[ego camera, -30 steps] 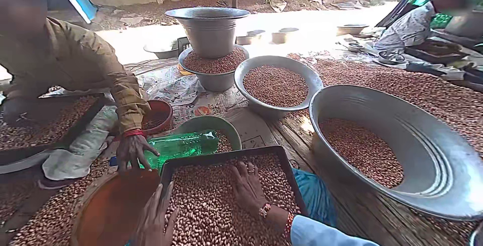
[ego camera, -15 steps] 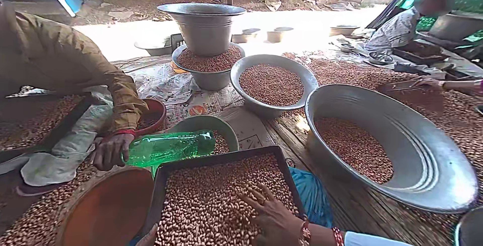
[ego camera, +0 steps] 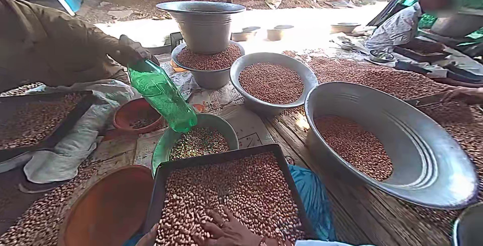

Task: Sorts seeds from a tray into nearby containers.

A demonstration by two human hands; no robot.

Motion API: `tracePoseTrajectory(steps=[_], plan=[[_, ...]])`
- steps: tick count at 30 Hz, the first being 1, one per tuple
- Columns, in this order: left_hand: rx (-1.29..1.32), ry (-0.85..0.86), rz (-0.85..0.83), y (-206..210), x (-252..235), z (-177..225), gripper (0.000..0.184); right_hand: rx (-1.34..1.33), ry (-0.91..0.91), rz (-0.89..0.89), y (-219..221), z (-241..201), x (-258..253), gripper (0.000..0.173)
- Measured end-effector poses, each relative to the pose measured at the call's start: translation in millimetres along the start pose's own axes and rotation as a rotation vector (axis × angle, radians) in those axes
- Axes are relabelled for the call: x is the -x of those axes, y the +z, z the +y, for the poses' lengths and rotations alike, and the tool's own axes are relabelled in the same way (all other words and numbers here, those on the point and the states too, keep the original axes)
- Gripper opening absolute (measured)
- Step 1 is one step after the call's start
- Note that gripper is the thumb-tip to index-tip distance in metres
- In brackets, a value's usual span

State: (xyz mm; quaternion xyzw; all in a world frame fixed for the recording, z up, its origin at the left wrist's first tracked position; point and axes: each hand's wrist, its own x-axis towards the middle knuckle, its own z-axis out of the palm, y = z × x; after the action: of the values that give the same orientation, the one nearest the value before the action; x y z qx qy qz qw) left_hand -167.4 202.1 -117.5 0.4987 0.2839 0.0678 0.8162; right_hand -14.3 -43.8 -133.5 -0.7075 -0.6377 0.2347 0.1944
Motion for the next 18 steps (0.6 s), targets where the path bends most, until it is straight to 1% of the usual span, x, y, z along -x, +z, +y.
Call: tracePoseTrajectory(steps=[1, 2, 4, 6, 7, 9, 11, 12, 13, 14, 16, 18], plan=[[-0.004, -0.001, 0.005, 0.3, 0.2, 0.5, 0.031, 0.002, -0.029, -0.028, -2.9, 4.3, 21.7, 0.047], [-0.023, -0.003, 0.013, -0.5, -0.1, 0.2, 0.029, 0.027, -0.014, -0.055, -10.5, 10.3, 44.4, 0.043], [-0.065, 0.010, 0.058, -7.7, -2.8, -4.6, 0.026, 0.117, 0.113, -0.062, -32.5, 27.5, 83.8, 0.040], [-0.128, 0.035, 0.094, -23.0, -8.1, -15.4, 0.027, 0.226, 0.278, -0.043, -54.9, 51.1, 102.2, 0.048], [-0.150, 0.037, 0.102, -27.0, -10.4, -18.0, 0.028, 0.272, 0.352, -0.063, -66.2, 62.1, 99.7, 0.056], [-0.132, 0.051, 0.073, -42.6, -16.4, -28.3, 0.031, 0.320, 0.459, -0.084, -78.7, 75.1, 75.2, 0.064], [-0.086, 0.086, -0.025, -46.6, -17.2, -29.6, 0.032, 0.311, 0.508, -0.004, -76.5, 72.4, 37.1, 0.062], [-0.057, 0.094, -0.057, -39.0, -14.5, -24.7, 0.031, 0.264, 0.539, 0.010, -78.5, 61.2, 16.4, 0.057], [-0.061, 0.068, 0.003, -17.7, -6.9, -13.1, 0.027, 0.208, 0.560, -0.010, -81.2, 44.4, -2.8, 0.053], [-0.060, 0.041, 0.054, -3.1, -0.6, -4.8, 0.026, 0.154, 0.554, -0.028, -79.8, 28.1, -18.8, 0.050], [-0.033, 0.021, 0.069, 6.5, 4.6, 0.8, 0.027, 0.146, 0.383, 0.103, -48.0, 14.7, -38.0, 0.047], [0.009, 0.023, 0.044, 8.0, 6.2, 1.2, 0.028, 0.010, 0.222, 0.076, -16.2, 3.0, -37.3, 0.052]])
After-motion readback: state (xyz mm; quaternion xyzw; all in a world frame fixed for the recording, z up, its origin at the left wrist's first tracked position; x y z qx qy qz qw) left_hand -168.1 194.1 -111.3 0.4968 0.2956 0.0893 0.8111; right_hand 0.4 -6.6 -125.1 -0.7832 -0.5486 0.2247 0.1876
